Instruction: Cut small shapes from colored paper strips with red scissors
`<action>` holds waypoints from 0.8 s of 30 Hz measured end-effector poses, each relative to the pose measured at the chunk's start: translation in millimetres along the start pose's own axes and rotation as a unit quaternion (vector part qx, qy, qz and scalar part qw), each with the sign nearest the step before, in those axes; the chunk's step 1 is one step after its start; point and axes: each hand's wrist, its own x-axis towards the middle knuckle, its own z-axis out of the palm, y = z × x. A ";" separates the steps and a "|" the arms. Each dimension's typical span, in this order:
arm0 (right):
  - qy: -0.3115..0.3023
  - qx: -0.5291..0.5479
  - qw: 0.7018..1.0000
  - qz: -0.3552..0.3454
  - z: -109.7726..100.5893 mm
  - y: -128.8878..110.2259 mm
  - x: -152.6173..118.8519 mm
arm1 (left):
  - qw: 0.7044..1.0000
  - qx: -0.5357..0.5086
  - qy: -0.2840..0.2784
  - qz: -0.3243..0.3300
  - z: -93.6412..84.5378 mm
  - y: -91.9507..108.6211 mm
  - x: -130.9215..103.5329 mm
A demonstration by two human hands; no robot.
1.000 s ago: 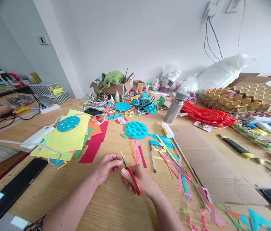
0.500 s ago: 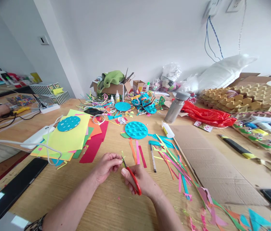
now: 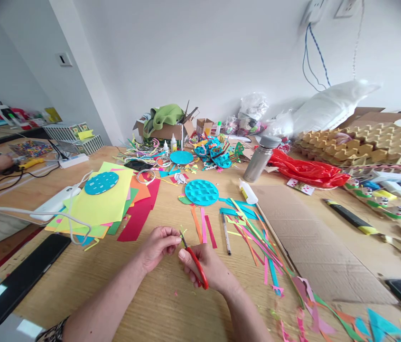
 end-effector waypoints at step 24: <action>0.001 0.005 1.000 0.006 -0.5 2.8 0.2 | 1.000 -0.003 0.003 -0.013 -0.7 1.2 -0.6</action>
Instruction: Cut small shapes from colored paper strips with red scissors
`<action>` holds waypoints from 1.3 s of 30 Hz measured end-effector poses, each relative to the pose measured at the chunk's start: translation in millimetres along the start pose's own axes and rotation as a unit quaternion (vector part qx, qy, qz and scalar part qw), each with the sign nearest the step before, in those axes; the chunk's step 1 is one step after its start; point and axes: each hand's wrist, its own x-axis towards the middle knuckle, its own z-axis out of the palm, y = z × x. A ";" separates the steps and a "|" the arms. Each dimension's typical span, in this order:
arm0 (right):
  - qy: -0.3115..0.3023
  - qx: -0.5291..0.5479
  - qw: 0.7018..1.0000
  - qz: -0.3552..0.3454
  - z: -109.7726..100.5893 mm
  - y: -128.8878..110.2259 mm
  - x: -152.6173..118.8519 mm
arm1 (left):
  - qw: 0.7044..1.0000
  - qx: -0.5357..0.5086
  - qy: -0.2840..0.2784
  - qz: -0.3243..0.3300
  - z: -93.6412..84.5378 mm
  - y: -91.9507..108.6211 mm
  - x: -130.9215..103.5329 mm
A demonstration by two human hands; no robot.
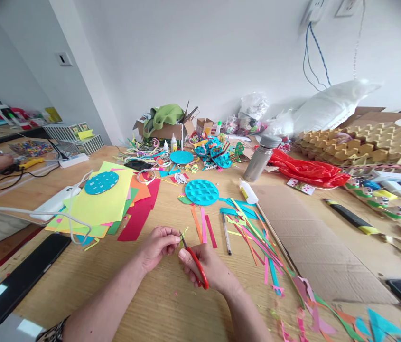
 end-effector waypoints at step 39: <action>0.017 0.000 1.000 -0.013 4.7 -1.5 2.2 | 1.000 0.008 -0.002 0.010 0.7 -1.3 0.3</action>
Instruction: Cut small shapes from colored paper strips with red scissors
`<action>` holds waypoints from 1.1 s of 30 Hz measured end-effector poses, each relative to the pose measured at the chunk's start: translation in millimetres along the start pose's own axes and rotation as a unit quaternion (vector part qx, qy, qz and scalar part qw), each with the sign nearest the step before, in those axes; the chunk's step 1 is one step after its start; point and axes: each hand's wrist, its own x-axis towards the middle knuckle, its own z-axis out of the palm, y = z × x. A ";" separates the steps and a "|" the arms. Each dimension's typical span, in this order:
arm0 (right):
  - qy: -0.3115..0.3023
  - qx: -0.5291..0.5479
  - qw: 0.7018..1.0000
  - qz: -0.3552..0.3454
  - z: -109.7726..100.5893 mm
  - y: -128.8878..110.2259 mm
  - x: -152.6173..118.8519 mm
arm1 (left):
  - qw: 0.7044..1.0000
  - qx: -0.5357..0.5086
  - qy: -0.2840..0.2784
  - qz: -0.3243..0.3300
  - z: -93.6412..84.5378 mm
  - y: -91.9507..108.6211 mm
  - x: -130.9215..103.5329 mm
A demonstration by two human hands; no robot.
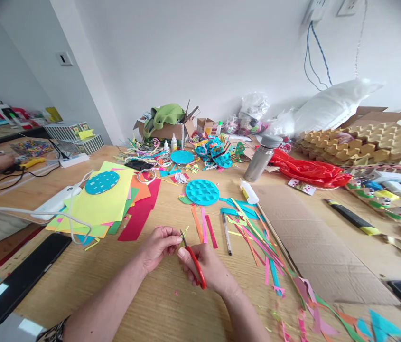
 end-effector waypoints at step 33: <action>0.006 -0.002 1.000 0.006 0.3 1.3 1.2 | 0.999 -0.025 0.030 -0.011 -1.0 -1.3 1.9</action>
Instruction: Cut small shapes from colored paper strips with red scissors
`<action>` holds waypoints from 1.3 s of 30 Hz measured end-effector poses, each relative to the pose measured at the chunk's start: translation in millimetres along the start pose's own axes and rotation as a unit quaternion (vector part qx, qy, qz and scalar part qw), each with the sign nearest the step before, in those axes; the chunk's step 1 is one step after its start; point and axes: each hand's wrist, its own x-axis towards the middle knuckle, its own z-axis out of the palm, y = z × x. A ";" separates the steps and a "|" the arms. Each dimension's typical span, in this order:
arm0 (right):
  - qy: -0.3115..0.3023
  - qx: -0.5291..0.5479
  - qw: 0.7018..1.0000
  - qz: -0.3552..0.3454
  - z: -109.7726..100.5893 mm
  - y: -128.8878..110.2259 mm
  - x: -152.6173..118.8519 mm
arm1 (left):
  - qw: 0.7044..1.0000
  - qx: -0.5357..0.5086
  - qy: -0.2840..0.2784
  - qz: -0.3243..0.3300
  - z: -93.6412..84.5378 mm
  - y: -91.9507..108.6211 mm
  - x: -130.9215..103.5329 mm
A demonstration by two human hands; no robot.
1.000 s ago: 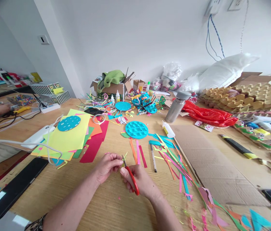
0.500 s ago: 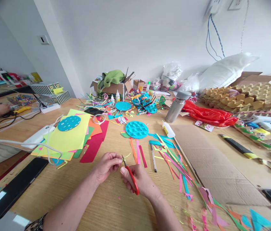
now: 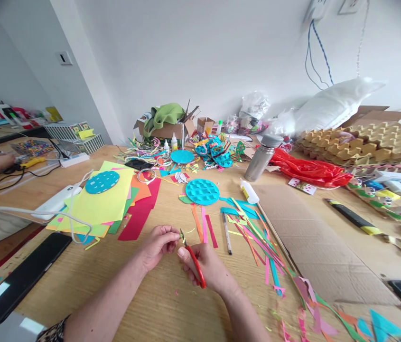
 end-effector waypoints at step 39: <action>0.008 -0.016 1.000 -0.012 -0.4 2.5 -0.6 | 1.000 0.007 -0.007 0.012 -0.7 -3.1 1.1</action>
